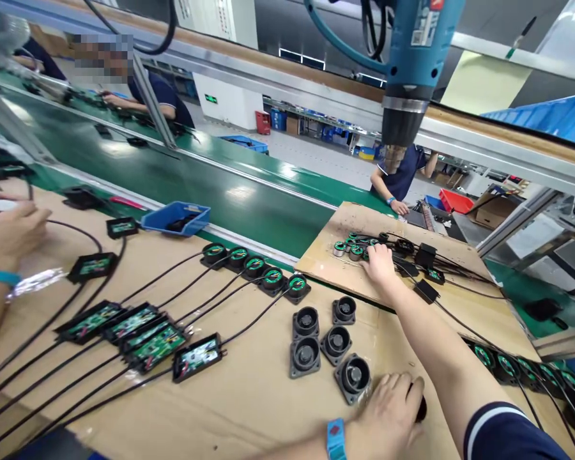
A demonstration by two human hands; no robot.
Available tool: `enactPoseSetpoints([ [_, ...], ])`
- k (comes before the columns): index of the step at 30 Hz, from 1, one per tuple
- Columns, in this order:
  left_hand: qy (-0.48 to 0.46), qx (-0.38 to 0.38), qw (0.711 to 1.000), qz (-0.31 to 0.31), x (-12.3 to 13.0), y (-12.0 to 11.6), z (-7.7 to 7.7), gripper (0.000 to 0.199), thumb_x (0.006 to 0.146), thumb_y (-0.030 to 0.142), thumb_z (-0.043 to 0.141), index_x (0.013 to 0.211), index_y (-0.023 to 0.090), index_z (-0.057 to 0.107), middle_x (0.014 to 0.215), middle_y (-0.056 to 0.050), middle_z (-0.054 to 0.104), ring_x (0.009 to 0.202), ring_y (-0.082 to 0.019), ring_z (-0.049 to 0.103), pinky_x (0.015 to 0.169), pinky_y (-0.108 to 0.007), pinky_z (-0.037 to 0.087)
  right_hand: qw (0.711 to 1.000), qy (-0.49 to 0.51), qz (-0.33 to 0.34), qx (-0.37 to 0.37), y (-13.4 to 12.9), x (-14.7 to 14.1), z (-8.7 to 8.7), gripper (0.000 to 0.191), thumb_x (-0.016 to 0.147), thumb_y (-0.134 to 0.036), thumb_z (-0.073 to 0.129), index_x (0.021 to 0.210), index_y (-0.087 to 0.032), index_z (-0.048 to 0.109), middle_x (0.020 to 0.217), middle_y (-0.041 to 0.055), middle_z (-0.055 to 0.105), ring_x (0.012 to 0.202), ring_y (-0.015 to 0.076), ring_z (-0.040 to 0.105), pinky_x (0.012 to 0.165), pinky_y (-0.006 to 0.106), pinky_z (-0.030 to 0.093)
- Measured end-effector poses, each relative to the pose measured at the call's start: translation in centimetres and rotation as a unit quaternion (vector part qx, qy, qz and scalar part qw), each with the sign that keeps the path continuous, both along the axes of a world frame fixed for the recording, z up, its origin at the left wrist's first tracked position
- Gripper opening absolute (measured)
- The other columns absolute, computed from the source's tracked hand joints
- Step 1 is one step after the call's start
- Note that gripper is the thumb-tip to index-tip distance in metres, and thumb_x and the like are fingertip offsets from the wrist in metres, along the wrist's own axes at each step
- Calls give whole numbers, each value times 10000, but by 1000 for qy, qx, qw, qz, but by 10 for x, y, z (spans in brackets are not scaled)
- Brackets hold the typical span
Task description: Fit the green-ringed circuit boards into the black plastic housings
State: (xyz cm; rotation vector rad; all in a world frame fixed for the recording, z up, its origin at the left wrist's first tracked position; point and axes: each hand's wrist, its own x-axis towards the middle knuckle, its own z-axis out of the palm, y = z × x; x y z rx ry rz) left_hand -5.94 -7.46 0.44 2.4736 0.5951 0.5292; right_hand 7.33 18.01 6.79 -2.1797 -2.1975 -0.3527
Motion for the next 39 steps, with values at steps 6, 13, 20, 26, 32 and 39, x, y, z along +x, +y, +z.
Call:
enactPoseSetpoints([
  [6, -28, -73, 997, 10, -2, 14, 0, 755, 811, 327, 775, 1427, 179, 365, 1271, -135, 576, 1135, -309, 545, 1022, -464, 475, 999, 2, -25, 42, 11, -3, -14, 291, 966, -252, 480, 1195, -78, 527, 1218, 217, 549, 1134, 310, 386, 965, 440, 273],
  [13, -6, -71, 997, 11, 2, 11, -8, 731, 798, 295, 764, 1413, 165, 391, 1249, -140, 571, 1131, -328, 534, 1014, -500, 469, 997, 23, 15, 76, 9, -3, -19, 231, 937, -176, 475, 1081, -52, 606, 1159, 232, 604, 1107, 306, 414, 958, 446, 304],
  [20, -47, -79, 995, 28, -4, 14, 1, 656, 804, 273, 787, 1359, 193, 444, 1238, -122, 595, 1139, -319, 552, 1020, -508, 471, 991, 90, 47, 90, -19, 15, 8, 316, 830, -260, 643, 1089, -80, 647, 1091, 187, 657, 1057, 300, 539, 948, 414, 428],
  [26, -106, -120, 986, 45, -2, 17, -12, 689, 794, 216, 792, 1381, 184, 433, 1287, -163, 592, 1226, -330, 553, 1055, -521, 471, 920, 348, 62, 170, -162, 53, 74, 394, 803, -336, 724, 1152, -168, 649, 1053, 84, 691, 863, 206, 655, 742, 335, 550],
  [32, -154, -112, 979, 77, 2, 11, -23, 616, 849, 244, 737, 1388, 185, 444, 1335, -172, 578, 1289, -330, 539, 1095, -547, 453, 889, 395, 39, 229, -347, 44, 144, 412, 906, -321, 670, 1305, -240, 612, 1193, 86, 674, 1019, 235, 679, 869, 391, 576],
  [39, -156, -58, 979, 120, -13, -10, -21, 531, 874, 268, 702, 1349, 182, 481, 1289, -144, 615, 1238, -287, 587, 1092, -493, 482, 967, 244, -60, -32, -387, 12, 19, 256, 876, -180, 640, 1118, -117, 694, 1051, 158, 684, 948, 268, 700, 874, 384, 591],
])
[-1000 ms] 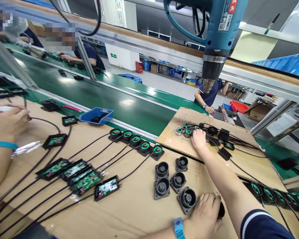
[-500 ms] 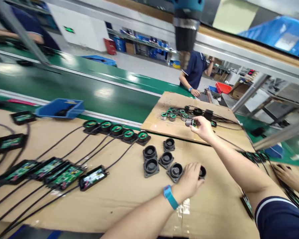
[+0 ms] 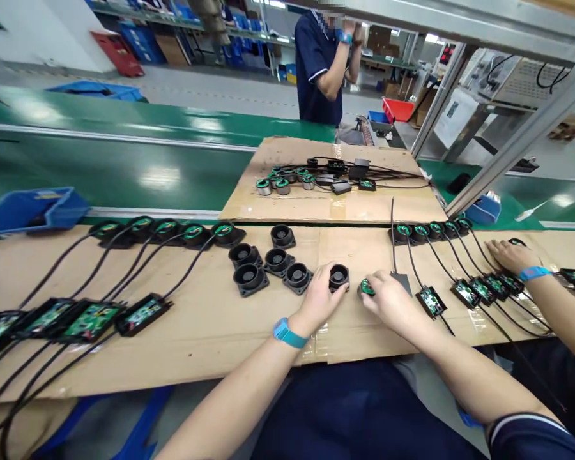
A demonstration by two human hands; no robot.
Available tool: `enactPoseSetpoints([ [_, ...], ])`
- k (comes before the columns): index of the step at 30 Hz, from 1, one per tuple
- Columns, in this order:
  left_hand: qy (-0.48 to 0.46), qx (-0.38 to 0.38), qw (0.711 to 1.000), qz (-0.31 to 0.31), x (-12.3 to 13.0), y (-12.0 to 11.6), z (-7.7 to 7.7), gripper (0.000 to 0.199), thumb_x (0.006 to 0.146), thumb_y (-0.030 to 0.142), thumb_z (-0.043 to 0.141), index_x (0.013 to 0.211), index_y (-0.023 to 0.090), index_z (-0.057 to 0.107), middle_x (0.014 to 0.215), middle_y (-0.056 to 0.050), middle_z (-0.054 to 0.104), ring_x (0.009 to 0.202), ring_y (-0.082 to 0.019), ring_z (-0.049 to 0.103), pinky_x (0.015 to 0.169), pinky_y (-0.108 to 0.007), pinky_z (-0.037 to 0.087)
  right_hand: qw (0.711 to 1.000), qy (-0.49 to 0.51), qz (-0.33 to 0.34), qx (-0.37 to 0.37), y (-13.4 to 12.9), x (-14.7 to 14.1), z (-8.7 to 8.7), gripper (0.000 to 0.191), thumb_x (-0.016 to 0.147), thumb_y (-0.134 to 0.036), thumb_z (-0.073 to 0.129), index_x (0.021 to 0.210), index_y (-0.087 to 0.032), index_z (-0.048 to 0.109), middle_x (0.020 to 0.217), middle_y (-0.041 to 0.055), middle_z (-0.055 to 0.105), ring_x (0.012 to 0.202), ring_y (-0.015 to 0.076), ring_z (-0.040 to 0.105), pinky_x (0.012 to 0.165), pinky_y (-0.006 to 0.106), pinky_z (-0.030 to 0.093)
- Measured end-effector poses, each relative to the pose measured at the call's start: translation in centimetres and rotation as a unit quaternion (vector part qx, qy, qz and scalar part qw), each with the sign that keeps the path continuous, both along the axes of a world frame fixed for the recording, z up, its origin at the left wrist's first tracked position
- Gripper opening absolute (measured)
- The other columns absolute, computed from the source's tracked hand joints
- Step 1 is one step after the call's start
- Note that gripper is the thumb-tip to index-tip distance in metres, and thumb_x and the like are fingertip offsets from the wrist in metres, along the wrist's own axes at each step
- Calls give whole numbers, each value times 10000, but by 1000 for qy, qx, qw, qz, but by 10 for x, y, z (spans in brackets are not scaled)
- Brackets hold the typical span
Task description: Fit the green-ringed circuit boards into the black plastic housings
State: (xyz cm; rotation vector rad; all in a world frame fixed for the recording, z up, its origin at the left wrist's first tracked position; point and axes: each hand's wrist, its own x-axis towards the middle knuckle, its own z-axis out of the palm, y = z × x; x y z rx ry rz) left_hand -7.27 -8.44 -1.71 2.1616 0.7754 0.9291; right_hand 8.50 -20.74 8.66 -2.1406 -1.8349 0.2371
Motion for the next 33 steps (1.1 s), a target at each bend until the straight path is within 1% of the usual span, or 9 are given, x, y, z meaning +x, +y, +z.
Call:
enactPoseSetpoints([
  [3, 10, 9, 1000, 15, -10, -5, -2, 524, 890, 286, 676, 1362, 177, 477, 1298, -148, 616, 1243, -285, 594, 1087, -487, 489, 999, 22, -10, -41, 5, -5, -42, 347, 885, -156, 641, 1219, -62, 654, 1170, 221, 670, 1072, 303, 687, 967, 415, 565],
  [8, 16, 22, 999, 30, -16, -7, -5, 554, 893, 324, 675, 1384, 166, 473, 1318, -157, 614, 1261, -296, 590, 1098, -491, 484, 993, 116, -4, 11, -8, 16, -46, 631, 838, -356, 763, 1380, -94, 572, 1342, 240, 621, 1256, 350, 608, 1063, 500, 509],
  [11, 13, 46, 999, 26, -16, -8, -1, 598, 897, 320, 672, 1422, 154, 439, 1330, -171, 603, 1274, -300, 580, 1099, -493, 486, 989, 144, -11, 32, -8, 23, -45, 489, 906, -369, 680, 1313, -102, 639, 1301, 212, 661, 1233, 329, 630, 1061, 489, 513],
  [15, 14, 174, 985, 14, -16, -19, 10, 649, 893, 271, 670, 1474, 159, 404, 1448, -219, 506, 1406, -353, 451, 1136, -557, 427, 984, 160, -9, 73, -2, 19, -58, 313, 941, -291, 614, 1183, -129, 728, 1175, 162, 733, 1134, 285, 690, 1036, 436, 542],
  [18, 52, 257, 963, -58, -15, -31, 14, 559, 901, 243, 648, 1433, 192, 485, 1505, -218, 462, 1455, -371, 390, 1136, -580, 406, 980, 168, -24, 101, -3, 13, -73, 303, 933, -302, 626, 1153, -134, 747, 1153, 157, 743, 1120, 280, 700, 1038, 421, 550],
  [21, 98, 270, 953, -101, -12, -38, 14, 458, 918, 229, 614, 1369, 173, 556, 1514, -227, 462, 1474, -375, 363, 1148, -598, 374, 978, 163, -40, 124, -7, 8, -82, 316, 947, -316, 601, 1176, -150, 743, 1213, 154, 720, 1168, 277, 680, 1079, 428, 525],
  [26, 101, 241, 961, -87, -13, -35, 14, 480, 914, 254, 622, 1388, 240, 549, 1559, -179, 426, 1490, -374, 335, 1172, -634, 316, 980, 167, -44, 100, -7, 8, -76, 315, 940, -290, 604, 1200, -156, 720, 1217, 154, 719, 1141, 274, 692, 1048, 431, 540],
  [30, 54, 193, 980, -11, -18, -29, 14, 637, 887, 320, 663, 1476, 257, 429, 1582, -184, 381, 1480, -383, 348, 1162, -632, 334, 980, 184, -59, 50, -7, 12, -60, 499, 904, -376, 681, 1330, -125, 618, 979, 122, 770, 891, 253, 743, 920, 425, 592],
  [33, 27, 173, 985, 15, -19, -28, 14, 621, 888, 310, 653, 1460, 235, 422, 1546, -191, 421, 1465, -378, 371, 1151, -620, 362, 985, 156, -35, 72, -8, 13, -55, 572, 880, -390, 714, 1363, -112, 585, 1140, 168, 735, 1071, 286, 708, 1007, 456, 553],
])
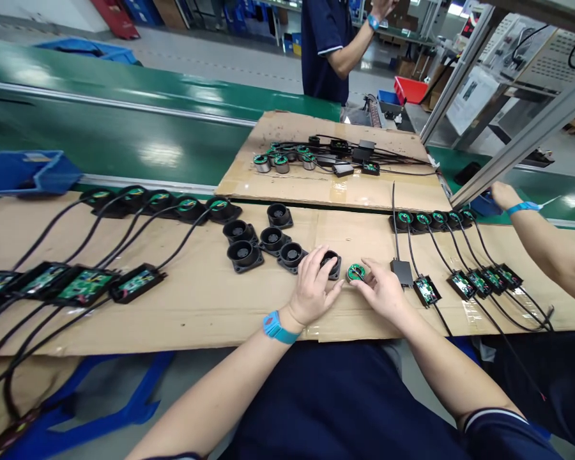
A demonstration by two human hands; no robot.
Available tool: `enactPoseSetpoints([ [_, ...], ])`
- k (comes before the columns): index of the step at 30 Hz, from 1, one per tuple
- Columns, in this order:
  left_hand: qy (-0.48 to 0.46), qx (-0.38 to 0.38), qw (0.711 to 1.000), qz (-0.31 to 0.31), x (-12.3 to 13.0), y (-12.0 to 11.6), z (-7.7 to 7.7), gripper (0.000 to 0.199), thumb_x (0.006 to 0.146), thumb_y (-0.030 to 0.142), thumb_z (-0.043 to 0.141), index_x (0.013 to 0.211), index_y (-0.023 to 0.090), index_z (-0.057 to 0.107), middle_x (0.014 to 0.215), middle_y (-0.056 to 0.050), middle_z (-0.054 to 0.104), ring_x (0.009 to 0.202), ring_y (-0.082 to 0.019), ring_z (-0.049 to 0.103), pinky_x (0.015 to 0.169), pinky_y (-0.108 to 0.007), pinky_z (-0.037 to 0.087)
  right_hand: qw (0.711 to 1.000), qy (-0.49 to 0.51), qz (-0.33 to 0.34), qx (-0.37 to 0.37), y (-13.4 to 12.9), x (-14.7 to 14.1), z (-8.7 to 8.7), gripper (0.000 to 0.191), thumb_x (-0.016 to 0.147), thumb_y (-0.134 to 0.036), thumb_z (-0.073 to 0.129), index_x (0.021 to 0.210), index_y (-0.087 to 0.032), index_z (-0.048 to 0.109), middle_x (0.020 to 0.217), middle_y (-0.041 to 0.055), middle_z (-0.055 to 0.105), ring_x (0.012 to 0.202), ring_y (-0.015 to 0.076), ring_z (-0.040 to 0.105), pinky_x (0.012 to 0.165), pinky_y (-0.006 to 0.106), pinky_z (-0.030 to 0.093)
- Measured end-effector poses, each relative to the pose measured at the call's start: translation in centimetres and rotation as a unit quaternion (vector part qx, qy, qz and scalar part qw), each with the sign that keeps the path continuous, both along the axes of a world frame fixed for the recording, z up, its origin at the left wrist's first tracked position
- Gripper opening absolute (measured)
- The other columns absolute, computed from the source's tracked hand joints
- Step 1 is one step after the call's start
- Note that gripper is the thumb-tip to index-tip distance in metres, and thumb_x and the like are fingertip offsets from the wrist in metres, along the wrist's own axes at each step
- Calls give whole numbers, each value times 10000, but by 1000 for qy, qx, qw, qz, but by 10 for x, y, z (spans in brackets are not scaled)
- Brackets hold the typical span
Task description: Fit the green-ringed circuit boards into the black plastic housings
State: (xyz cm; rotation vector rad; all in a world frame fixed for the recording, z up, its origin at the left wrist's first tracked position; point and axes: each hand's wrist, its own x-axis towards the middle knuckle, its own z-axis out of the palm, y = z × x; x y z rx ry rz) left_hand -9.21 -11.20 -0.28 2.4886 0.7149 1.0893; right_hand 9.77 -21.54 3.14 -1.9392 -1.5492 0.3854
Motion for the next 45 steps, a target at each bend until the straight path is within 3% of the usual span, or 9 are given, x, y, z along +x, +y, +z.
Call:
enactPoseSetpoints([
  [3, -1, -3, 1000, 5, 1, 0, 2, 588, 884, 279, 656, 1435, 232, 456, 1559, -183, 398, 1483, -386, 332, 1157, -623, 357, 998, -48, 33, 21, -1, -1, -4, 535, 878, -357, 717, 1344, -118, 610, 1362, 209, 624, 1296, 316, 587, 1111, 477, 481],
  [7, 16, -22, 1000, 0, 2, 0, 1, 579, 882, 268, 667, 1431, 268, 482, 1597, -152, 339, 1493, -393, 303, 1173, -628, 340, 996, -72, 49, 23, -1, -4, -16, 407, 934, -327, 638, 1306, -161, 657, 1344, 178, 645, 1247, 291, 628, 1093, 462, 503],
  [10, -20, -67, 997, 23, 3, 3, -8, 755, 875, 310, 701, 1518, 197, 322, 1554, -214, 371, 1469, -367, 355, 1181, -581, 366, 995, -72, 45, 43, 2, -4, -22, 366, 936, -297, 615, 1257, -137, 685, 1288, 187, 677, 1197, 291, 658, 1068, 457, 519],
  [13, -57, -156, 984, 67, 5, 8, -18, 785, 840, 356, 756, 1467, 151, 329, 1412, -218, 510, 1347, -330, 511, 1118, -523, 457, 997, -48, 51, 25, 7, 0, -18, 353, 904, -273, 642, 1226, -136, 693, 1215, 165, 716, 1127, 281, 689, 1015, 437, 550],
  [17, -54, -233, 969, 59, 6, 13, -20, 543, 822, 338, 773, 1260, 192, 489, 1199, -116, 646, 1148, -275, 640, 1029, -472, 518, 998, -7, -16, 58, 13, 3, 2, 390, 870, -319, 697, 1232, -174, 694, 1141, 118, 747, 988, 256, 727, 933, 413, 590],
  [20, -52, -232, 971, 22, 6, 14, -16, 477, 856, 312, 731, 1256, 201, 496, 1200, -109, 651, 1142, -264, 638, 1020, -457, 516, 990, 11, -56, 126, 18, -5, 17, 433, 883, -381, 696, 1265, -176, 686, 1044, 98, 764, 912, 242, 735, 894, 404, 607],
  [24, -57, -207, 977, -3, 4, 15, -14, 472, 875, 271, 693, 1300, 213, 497, 1245, -117, 638, 1176, -269, 623, 1036, -470, 512, 988, 17, -1, 151, 29, -24, 20, 416, 891, -363, 694, 1266, -183, 689, 1126, 118, 749, 1007, 257, 728, 951, 408, 596],
  [33, -70, -124, 989, -48, 4, 15, -18, 546, 877, 156, 621, 1394, 207, 454, 1371, -139, 581, 1342, -279, 522, 1146, -544, 448, 994, 0, 33, 104, 36, -36, 8, 459, 874, -280, 701, 1319, -188, 637, 1208, 130, 723, 1078, 267, 714, 972, 413, 589],
  [45, -77, -195, 975, -67, 3, 14, -11, 532, 835, 153, 653, 1338, 222, 495, 1352, -128, 601, 1304, -275, 563, 1139, -528, 456, 995, -36, 44, 77, 31, -40, 12, 403, 873, -251, 691, 1270, -194, 647, 1226, 126, 715, 1150, 269, 685, 1045, 427, 541],
])
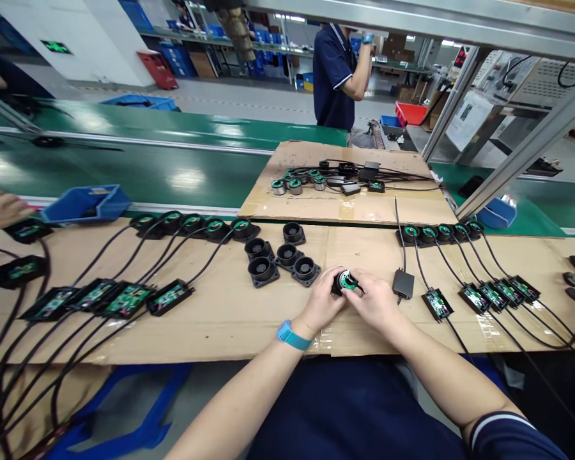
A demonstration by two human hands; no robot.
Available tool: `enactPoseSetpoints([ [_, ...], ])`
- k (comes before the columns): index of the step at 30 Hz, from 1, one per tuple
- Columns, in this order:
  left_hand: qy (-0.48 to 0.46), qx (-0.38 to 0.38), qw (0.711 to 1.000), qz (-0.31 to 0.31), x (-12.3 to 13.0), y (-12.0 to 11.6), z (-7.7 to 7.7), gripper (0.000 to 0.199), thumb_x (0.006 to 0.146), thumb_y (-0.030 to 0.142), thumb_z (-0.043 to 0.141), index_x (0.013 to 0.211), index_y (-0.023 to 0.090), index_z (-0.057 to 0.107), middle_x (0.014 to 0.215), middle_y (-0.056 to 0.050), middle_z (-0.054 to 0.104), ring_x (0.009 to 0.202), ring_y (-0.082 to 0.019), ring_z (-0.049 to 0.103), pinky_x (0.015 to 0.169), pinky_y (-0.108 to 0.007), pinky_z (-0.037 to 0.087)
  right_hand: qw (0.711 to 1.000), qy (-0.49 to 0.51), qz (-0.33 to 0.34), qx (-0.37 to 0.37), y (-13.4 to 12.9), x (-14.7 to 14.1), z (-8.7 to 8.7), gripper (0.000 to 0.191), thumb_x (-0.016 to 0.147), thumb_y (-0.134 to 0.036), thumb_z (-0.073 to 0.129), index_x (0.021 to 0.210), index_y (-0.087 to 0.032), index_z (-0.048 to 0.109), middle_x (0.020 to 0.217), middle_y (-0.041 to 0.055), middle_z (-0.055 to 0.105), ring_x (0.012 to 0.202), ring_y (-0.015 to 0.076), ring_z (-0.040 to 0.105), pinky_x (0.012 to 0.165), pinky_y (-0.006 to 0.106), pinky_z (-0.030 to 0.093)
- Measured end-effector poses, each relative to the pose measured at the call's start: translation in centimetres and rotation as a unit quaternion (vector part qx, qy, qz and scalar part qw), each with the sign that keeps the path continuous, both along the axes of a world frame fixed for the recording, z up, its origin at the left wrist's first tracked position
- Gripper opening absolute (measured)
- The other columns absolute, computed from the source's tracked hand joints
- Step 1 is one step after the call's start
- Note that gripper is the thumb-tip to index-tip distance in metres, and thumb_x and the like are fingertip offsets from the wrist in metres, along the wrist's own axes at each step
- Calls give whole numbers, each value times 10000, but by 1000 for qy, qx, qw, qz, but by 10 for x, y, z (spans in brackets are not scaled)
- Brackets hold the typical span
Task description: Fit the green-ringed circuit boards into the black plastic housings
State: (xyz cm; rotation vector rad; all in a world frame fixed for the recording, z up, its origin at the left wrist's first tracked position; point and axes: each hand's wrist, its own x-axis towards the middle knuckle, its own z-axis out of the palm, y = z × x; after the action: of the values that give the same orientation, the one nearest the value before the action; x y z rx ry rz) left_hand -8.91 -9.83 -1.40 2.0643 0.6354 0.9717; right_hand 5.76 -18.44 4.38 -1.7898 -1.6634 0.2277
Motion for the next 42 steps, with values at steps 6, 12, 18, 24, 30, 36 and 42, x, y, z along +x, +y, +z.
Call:
enactPoseSetpoints([
  [6, 8, -39, 999, -37, -2, 0, -3, 500, 837, 211, 680, 1310, 217, 520, 1313, -120, 634, 1239, -266, 613, 1086, -487, 502, 999, -29, -1, -37, -1, -3, 4, 397, 858, -224, 717, 1246, -175, 653, 1227, 128, 711, 1140, 267, 682, 1032, 399, 540],
  [12, 24, -30, 999, -24, -2, 2, -7, 485, 845, 231, 672, 1308, 220, 529, 1272, -103, 654, 1179, -255, 641, 1047, -461, 528, 992, -72, -12, -102, 0, -12, 16, 354, 888, -264, 700, 1214, -133, 659, 1155, 129, 722, 1044, 274, 694, 967, 386, 553],
  [18, 4, 52, 999, 0, 0, -3, -4, 462, 868, 222, 656, 1310, 205, 522, 1295, -123, 629, 1243, -261, 602, 1099, -468, 494, 994, -54, -30, -87, -7, -13, 15, 311, 916, -241, 647, 1217, -160, 654, 1156, 121, 714, 1048, 247, 688, 962, 359, 547],
  [24, 15, -4, 1000, -4, -1, 1, -2, 464, 834, 230, 688, 1272, 188, 540, 1243, -118, 662, 1172, -253, 641, 1048, -434, 520, 980, -105, -14, -168, 2, -17, 27, 356, 948, -244, 609, 1272, -97, 637, 1206, 177, 689, 1087, 286, 671, 998, 405, 524],
  [30, 6, -95, 994, -45, -2, 5, -1, 543, 771, 266, 764, 1263, 192, 546, 1238, -106, 667, 1135, -249, 652, 1021, -410, 520, 982, -65, -15, -177, -1, -6, 32, 599, 869, -280, 734, 1405, -91, 544, 1431, 229, 551, 1248, 323, 604, 1085, 442, 477],
  [36, 22, -112, 993, -28, 1, 4, 4, 503, 785, 231, 741, 1248, 194, 548, 1215, -88, 671, 1119, -232, 659, 1004, -386, 523, 980, 25, -25, -197, -35, 26, 25, 515, 823, -238, 760, 1315, -157, 628, 1084, 110, 753, 839, 220, 723, 873, 385, 573],
  [42, 29, -103, 994, -35, 1, 4, 6, 506, 782, 229, 744, 1246, 193, 544, 1226, -85, 664, 1130, -228, 651, 1015, -379, 515, 995, 27, -5, -96, -38, 29, 34, 165, 947, -210, 602, 1013, -177, 749, 1007, 74, 774, 927, 206, 725, 877, 320, 554],
])
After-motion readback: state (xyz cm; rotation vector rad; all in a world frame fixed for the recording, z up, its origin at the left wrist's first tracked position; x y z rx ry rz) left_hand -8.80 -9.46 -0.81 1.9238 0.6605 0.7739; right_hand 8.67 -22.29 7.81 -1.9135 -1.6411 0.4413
